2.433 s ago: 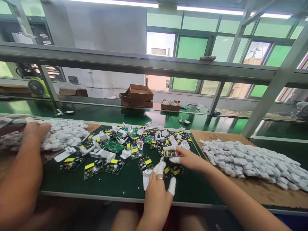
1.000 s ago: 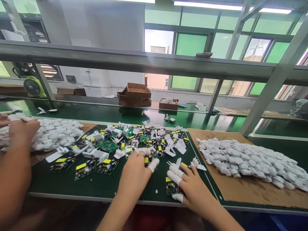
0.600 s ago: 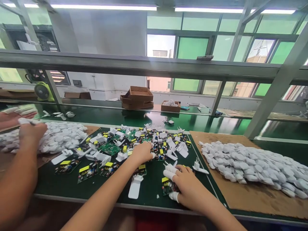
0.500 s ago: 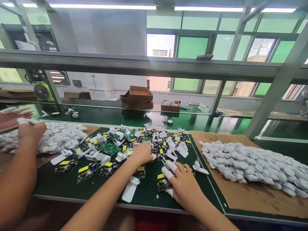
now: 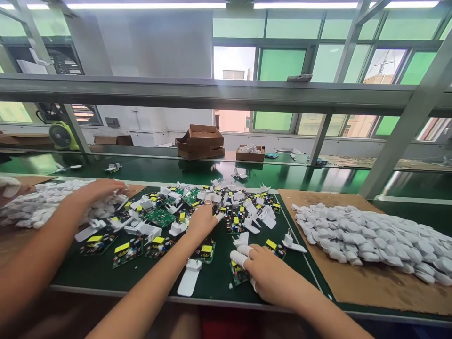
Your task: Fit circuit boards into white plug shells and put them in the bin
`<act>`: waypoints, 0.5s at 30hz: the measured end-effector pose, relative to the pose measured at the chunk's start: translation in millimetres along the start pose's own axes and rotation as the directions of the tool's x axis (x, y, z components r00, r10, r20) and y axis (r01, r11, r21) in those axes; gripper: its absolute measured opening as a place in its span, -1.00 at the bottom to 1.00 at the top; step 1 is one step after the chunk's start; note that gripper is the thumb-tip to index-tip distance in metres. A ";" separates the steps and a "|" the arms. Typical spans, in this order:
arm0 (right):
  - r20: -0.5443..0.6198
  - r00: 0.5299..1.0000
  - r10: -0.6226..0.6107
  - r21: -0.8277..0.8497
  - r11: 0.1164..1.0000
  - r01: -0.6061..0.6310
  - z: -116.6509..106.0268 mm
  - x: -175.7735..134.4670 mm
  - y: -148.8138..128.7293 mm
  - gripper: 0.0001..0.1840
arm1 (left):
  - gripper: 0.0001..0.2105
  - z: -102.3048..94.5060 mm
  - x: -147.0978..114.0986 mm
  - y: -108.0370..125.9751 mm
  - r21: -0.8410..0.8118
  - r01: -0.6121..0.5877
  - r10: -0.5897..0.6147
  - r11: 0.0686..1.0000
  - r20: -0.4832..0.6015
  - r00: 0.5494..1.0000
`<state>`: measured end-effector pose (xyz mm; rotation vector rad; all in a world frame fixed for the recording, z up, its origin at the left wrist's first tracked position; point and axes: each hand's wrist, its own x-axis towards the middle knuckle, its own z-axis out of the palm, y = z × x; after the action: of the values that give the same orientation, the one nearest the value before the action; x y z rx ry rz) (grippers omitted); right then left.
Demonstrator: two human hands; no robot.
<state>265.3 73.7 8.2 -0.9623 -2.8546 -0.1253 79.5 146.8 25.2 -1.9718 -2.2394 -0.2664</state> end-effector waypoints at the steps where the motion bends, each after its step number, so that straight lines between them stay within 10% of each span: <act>1: -0.047 0.999 0.025 -0.004 1.000 -0.025 1.8 1.6 -1.5 -0.39 | -0.61 -0.1 -1.1 -0.6 0.007 -0.018 0.018 1.000 -0.001 1.000; 7: 0.007 0.949 0.315 -0.033 0.949 -0.314 10.4 15.1 -13.8 -0.68 | -0.77 -12.7 -5.8 -0.3 0.093 -0.146 0.149 0.985 -0.019 0.989; 15: 0.142 0.971 0.190 0.001 0.981 -0.192 -9.6 11.8 -11.2 -0.73 | -0.69 -39.2 -83.1 15.9 -0.098 -0.367 0.373 0.925 0.052 0.927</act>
<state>250.1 70.7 19.0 -1.2852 -2.8619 -0.0170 105.5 59.5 45.2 -2.4311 -1.8639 -0.2541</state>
